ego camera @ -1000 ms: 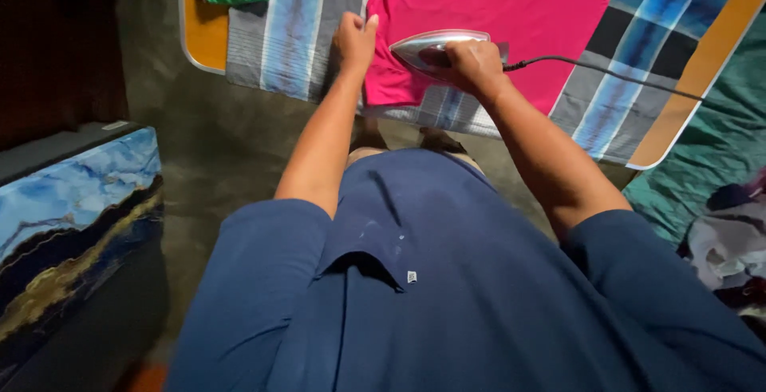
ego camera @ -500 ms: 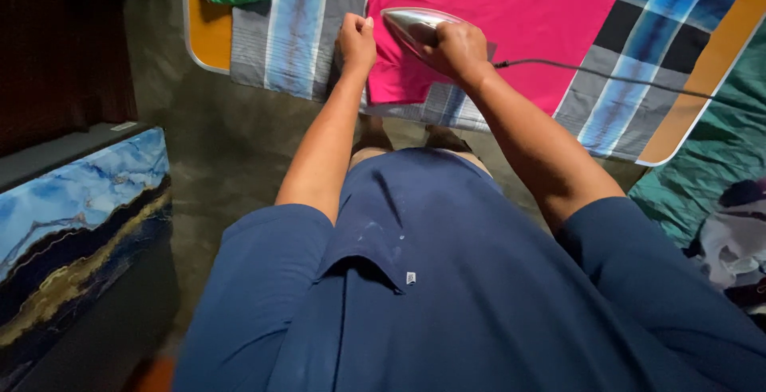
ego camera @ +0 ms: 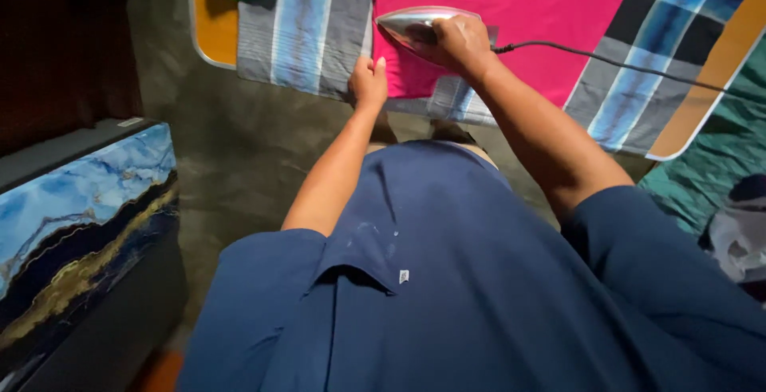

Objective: Arranging, folding, and ironing a pink t-shirt on a portable ironing board.

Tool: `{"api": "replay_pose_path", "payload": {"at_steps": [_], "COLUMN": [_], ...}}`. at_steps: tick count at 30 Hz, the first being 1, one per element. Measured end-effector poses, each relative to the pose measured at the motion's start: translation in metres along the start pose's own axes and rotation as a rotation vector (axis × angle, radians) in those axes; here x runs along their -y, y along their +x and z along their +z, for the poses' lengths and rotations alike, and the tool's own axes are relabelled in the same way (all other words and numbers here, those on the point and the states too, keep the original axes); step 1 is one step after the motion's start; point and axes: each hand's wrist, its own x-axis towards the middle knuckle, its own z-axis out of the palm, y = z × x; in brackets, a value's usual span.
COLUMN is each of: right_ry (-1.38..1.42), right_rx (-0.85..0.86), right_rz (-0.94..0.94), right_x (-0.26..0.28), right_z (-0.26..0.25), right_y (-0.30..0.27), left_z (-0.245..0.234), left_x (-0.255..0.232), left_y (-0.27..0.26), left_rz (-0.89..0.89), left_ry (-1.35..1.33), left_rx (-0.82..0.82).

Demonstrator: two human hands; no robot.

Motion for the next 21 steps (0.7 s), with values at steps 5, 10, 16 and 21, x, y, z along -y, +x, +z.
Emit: {"api": "replay_pose_path", "payload": {"at_steps": [5, 10, 16, 21], "right_ry": [0.016, 0.059, -0.046, 0.01], "right_rx": [-0.136, 0.025, -0.085, 0.019], "right_rz": [0.129, -0.094, -0.025, -0.18], "right_x": [-0.009, 0.011, 0.003, -0.01], "right_z": [0.032, -0.004, 0.011, 0.003], "right_y": [0.001, -0.005, -0.012, -0.016], "left_z": [-0.014, -0.017, -0.047, -0.049], "left_x": [0.002, 0.017, -0.016, -0.003], "left_y": [-0.011, -0.012, -0.026, -0.019], "left_rz": [-0.035, -0.033, -0.006, 0.012], "left_ry": [-0.061, -0.098, -0.086, 0.033], "left_rx": [0.005, 0.077, 0.195, 0.307]}}
